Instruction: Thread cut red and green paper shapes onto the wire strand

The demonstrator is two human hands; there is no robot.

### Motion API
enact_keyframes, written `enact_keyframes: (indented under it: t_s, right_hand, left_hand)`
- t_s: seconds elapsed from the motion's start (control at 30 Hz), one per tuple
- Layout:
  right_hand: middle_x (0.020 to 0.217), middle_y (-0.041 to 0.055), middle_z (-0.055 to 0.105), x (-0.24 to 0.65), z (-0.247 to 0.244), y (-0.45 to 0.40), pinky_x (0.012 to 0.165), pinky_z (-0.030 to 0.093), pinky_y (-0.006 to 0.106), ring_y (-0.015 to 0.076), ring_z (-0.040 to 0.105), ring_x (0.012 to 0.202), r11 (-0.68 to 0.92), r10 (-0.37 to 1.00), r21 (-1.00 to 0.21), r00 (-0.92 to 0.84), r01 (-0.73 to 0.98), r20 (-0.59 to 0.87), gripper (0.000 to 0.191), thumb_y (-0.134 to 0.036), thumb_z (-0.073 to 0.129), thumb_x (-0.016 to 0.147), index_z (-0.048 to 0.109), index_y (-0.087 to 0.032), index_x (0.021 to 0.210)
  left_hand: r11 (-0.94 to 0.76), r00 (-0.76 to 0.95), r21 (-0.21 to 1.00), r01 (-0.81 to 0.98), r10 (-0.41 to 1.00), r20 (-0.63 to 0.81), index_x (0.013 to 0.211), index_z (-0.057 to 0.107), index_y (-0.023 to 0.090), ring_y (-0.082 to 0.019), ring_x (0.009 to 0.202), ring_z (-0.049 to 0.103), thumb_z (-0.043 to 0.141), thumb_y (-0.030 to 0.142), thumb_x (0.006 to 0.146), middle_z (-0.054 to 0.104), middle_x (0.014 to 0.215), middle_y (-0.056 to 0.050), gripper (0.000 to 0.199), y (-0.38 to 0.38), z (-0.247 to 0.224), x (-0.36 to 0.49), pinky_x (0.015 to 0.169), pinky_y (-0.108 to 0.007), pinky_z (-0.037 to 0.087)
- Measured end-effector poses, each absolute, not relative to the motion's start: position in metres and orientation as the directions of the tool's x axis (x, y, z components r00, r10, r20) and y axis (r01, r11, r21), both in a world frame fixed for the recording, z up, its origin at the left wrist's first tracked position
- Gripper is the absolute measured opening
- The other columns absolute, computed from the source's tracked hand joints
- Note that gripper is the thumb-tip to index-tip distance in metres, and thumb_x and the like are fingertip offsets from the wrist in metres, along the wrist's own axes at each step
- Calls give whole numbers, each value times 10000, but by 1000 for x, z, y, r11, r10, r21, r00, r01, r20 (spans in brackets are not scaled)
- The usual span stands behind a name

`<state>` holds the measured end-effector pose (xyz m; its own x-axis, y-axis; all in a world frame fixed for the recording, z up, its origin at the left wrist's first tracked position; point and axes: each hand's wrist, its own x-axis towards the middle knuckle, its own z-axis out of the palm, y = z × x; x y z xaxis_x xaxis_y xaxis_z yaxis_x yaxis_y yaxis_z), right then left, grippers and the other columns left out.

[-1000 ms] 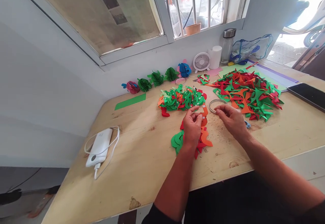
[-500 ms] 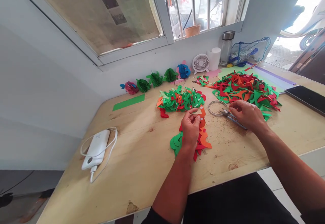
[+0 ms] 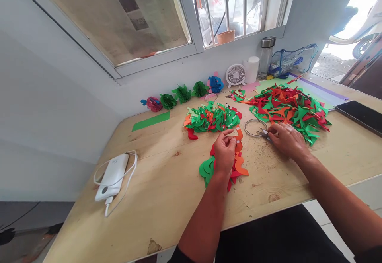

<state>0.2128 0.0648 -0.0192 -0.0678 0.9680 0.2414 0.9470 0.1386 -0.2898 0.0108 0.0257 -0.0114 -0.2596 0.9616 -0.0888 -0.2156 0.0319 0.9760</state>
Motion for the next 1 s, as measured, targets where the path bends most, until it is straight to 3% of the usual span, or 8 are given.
enact_keyframes:
  t_s: [0.37, 0.83, 1.0]
  right_hand:
    - [788, 47, 649, 212, -24, 66, 590, 356, 304, 217, 560, 767, 168, 957, -308, -79, 936, 281, 122, -302, 511, 784, 612, -233, 771]
    - [753, 42, 662, 206, -21, 64, 555, 332, 296, 209, 583, 697, 47, 976, -391, 40, 919, 213, 154, -337, 512, 773, 621, -232, 746]
    - [707, 42, 633, 206, -23, 65, 565, 332, 299, 207, 571, 670, 101, 970, -369, -9, 924, 243, 149, -334, 505, 768, 578, -227, 693]
  left_hand:
    - [24, -260, 977, -211, 962, -80, 1002, 633, 149, -112, 653, 608, 614, 166, 705, 647, 680, -16, 298, 24, -7, 11, 648, -220, 459]
    - [17, -241, 975, -223, 968, -72, 1033, 618, 140, -105, 658, 600, 600, 161, 722, 643, 687, -17, 312, 23, -7, 12, 636, -206, 449]
    - [16, -255, 974, -228, 964, -75, 1015, 624, 141, -103, 640, 598, 605, 166, 717, 641, 670, -16, 299, 23, -7, 12, 621, -202, 449]
